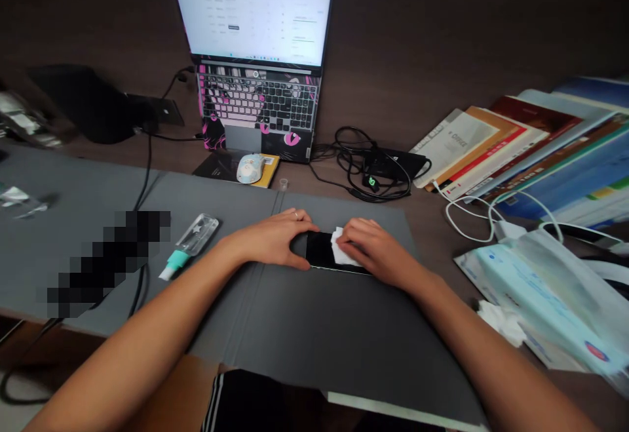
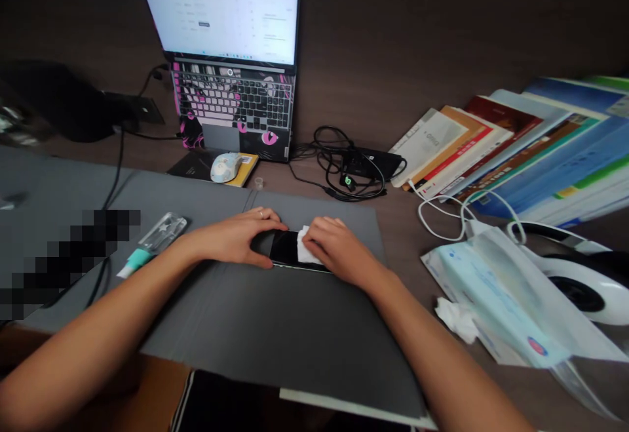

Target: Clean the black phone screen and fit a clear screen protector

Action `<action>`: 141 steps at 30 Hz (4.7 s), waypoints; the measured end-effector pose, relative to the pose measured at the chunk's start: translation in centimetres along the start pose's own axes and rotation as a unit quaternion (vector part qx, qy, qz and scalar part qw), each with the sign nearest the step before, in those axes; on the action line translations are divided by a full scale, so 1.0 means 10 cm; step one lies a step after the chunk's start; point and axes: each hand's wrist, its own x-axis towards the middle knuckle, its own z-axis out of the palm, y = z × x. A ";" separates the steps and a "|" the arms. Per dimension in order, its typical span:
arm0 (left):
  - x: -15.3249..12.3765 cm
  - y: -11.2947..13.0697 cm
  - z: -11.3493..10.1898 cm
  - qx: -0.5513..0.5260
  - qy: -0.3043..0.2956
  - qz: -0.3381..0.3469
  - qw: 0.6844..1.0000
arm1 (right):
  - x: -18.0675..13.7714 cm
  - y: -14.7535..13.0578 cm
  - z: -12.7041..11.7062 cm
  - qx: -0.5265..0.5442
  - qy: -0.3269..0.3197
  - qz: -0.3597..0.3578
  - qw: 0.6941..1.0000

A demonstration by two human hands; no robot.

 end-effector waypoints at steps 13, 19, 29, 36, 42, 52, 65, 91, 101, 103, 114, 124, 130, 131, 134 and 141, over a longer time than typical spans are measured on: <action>-0.01 0.01 0.03 0.007 0.002 -0.006 1.000 | -0.13 0.16 -0.15 0.029 -0.005 0.003 1.000; 0.01 0.01 0.06 0.019 0.009 -0.002 1.000 | -0.02 -0.20 0.03 0.003 -0.019 -0.053 0.998; 0.04 -0.04 0.07 -0.008 -0.005 -0.006 1.000 | -0.03 -0.38 0.09 -0.078 -0.048 -0.131 0.987; 0.00 -0.04 0.07 0.001 -0.003 -0.008 1.000 | -0.13 -0.12 -0.16 -0.012 -0.040 -0.100 0.994; 0.01 0.01 0.05 0.010 0.000 -0.009 1.000 | -0.26 0.16 -0.35 0.040 -0.028 -0.012 0.999; 0.03 0.05 0.01 0.007 0.010 -0.003 1.000 | -0.17 0.21 -0.19 0.034 -0.006 0.033 0.999; 0.05 -0.03 0.04 -0.014 0.033 -0.006 0.999 | 0.49 -0.08 -0.03 0.010 -0.067 -0.018 0.998; 0.04 -0.07 -0.03 0.013 0.007 -0.021 1.000 | -0.21 0.04 -0.25 0.044 -0.045 0.124 0.990; 0.13 -0.30 -0.02 -0.136 0.042 -0.020 0.990 | 0.54 -0.09 0.00 0.045 -0.053 0.053 0.996; 0.14 -0.34 0.00 -0.137 0.051 -0.020 0.989 | 0.64 -0.18 0.07 0.049 -0.050 0.035 0.997; 0.13 -0.21 0.00 -0.101 0.040 -0.024 0.994 | 0.27 -0.21 -0.15 0.108 -0.130 -0.058 0.984; 0.07 0.00 0.05 0.043 -0.003 -0.021 0.999 | -0.22 0.18 -0.44 0.042 -0.125 0.032 0.991; 0.08 0.06 0.15 0.040 0.000 -0.021 0.999 | -0.17 0.41 -0.30 0.017 -0.043 0.004 0.999; 0.09 0.07 0.16 0.040 0.002 -0.021 0.999 | -0.14 0.44 -0.26 0.008 -0.025 0.010 1.000; 0.09 0.11 0.18 0.042 0.010 -0.021 0.999 | -0.06 0.44 -0.16 -0.015 0.014 0.026 0.999; 0.07 0.12 0.16 0.050 0.018 -0.011 0.999 | -0.04 0.26 -0.14 -0.116 0.155 0.011 0.981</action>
